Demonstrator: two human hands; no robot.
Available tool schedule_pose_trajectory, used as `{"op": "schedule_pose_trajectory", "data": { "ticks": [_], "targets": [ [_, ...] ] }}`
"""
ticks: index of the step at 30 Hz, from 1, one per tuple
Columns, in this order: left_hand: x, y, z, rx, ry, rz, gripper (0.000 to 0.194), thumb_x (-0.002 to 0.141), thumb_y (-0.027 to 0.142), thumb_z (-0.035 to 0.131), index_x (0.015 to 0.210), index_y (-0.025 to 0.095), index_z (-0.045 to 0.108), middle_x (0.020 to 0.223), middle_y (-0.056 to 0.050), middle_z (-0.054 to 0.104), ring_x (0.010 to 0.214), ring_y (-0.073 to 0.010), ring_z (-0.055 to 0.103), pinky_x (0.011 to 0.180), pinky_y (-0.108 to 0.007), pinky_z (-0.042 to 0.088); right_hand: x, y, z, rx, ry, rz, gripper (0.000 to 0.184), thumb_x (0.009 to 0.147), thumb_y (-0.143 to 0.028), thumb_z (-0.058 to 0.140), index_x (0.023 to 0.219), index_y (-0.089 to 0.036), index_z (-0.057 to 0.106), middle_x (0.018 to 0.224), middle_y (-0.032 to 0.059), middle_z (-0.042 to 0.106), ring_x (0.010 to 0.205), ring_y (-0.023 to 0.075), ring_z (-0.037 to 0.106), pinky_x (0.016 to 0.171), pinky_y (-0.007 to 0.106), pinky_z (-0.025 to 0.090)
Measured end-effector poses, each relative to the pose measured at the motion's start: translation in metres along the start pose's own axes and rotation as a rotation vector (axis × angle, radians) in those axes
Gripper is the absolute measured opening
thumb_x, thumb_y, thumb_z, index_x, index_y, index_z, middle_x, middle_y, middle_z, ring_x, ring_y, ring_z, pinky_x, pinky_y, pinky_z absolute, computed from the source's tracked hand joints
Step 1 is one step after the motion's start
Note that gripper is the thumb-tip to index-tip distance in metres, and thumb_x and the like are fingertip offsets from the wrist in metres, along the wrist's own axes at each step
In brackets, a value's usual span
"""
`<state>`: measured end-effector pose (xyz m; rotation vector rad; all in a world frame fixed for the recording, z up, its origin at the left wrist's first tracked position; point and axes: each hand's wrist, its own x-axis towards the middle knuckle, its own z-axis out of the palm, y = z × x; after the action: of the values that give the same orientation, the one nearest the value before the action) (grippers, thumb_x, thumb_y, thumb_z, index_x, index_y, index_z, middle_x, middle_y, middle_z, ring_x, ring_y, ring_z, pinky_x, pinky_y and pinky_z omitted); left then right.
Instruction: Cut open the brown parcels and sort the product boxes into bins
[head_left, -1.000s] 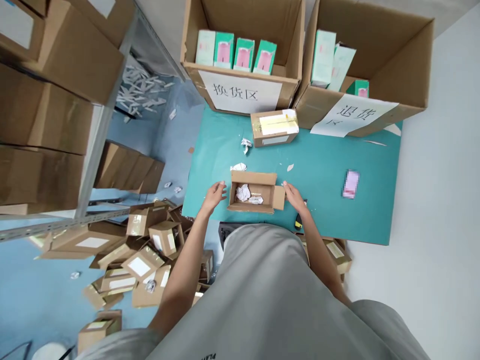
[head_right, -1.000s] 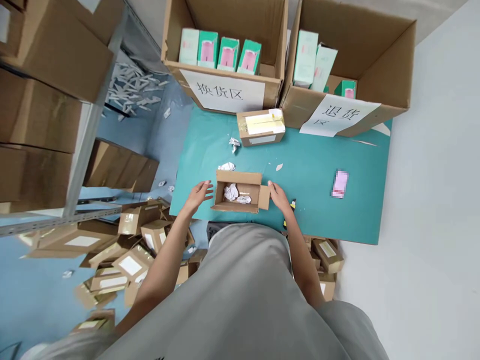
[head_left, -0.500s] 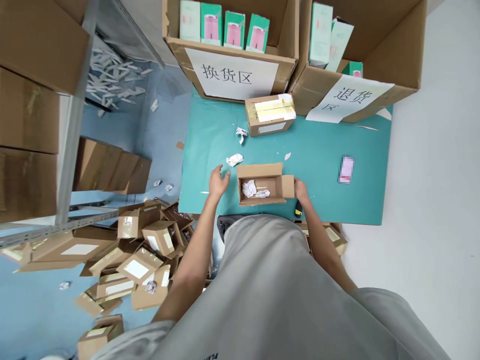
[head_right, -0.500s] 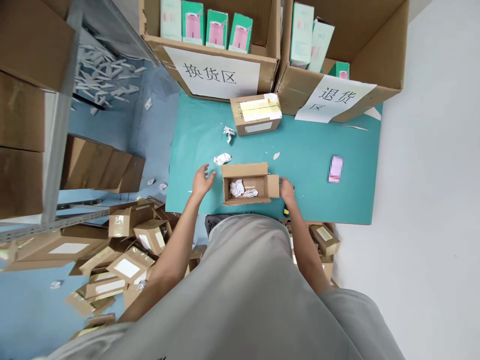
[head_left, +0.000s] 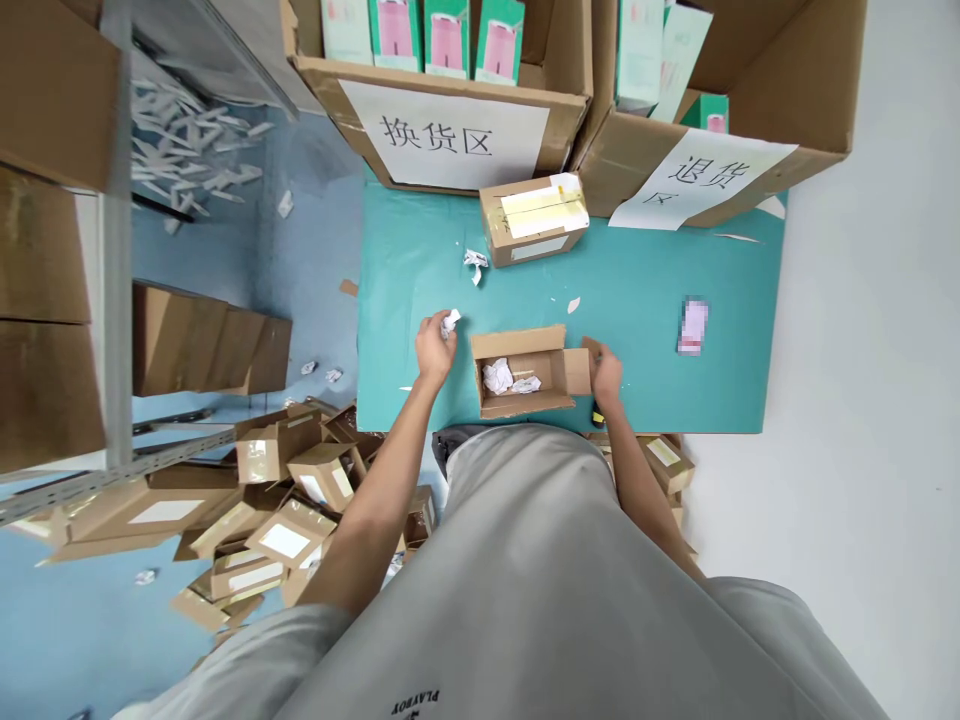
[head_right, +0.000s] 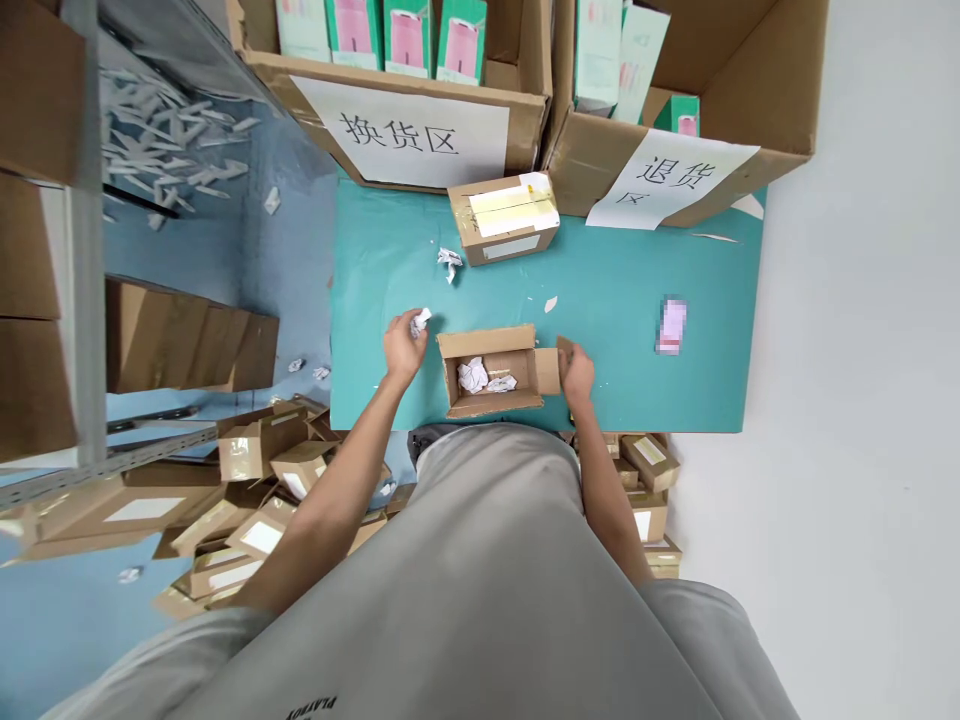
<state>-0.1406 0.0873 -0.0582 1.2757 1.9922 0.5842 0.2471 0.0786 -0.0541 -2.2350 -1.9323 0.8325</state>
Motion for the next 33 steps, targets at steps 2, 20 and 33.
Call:
{"op": "schedule_pose_trajectory", "data": {
  "ticks": [2, 20, 33],
  "targets": [
    [-0.026, 0.007, -0.019, -0.070, 0.087, 0.087, 0.048, 0.102, 0.020, 0.058, 0.148, 0.014, 0.068, 0.142, -0.018, 0.070, 0.134, -0.0325, 0.066, 0.123, -0.043, 0.048, -0.013, -0.002, -0.025, 0.023, 0.172, 0.049, 0.045, 0.114, -0.053, 0.041, 0.114, -0.018, 0.069, 0.095, 0.0138, 0.077, 0.087, 0.0300, 0.071, 0.086, 0.041, 0.057],
    [-0.008, 0.073, -0.019, -0.092, 0.114, 0.497, 0.048, 0.103, 0.043, 0.082, 0.146, 0.023, 0.072, 0.154, -0.015, 0.068, 0.145, -0.0303, 0.063, 0.127, -0.050, 0.048, -0.066, -0.076, -0.050, 0.011, -0.104, -0.407, 0.032, 0.117, -0.036, 0.052, 0.129, -0.024, 0.078, 0.124, 0.0105, 0.081, 0.101, 0.0282, 0.078, 0.083, 0.036, 0.058],
    [0.154, 0.060, 0.052, -0.022, -0.032, 0.149, 0.027, 0.085, -0.001, 0.089, 0.098, 0.014, 0.071, 0.119, -0.008, 0.071, 0.089, -0.0116, 0.067, 0.098, -0.025, 0.052, -0.078, -0.067, -0.057, 0.059, -0.053, -0.279, 0.031, 0.116, -0.036, 0.051, 0.123, -0.025, 0.079, 0.120, 0.0097, 0.081, 0.089, 0.0234, 0.077, 0.077, 0.032, 0.056]
  ]
}}
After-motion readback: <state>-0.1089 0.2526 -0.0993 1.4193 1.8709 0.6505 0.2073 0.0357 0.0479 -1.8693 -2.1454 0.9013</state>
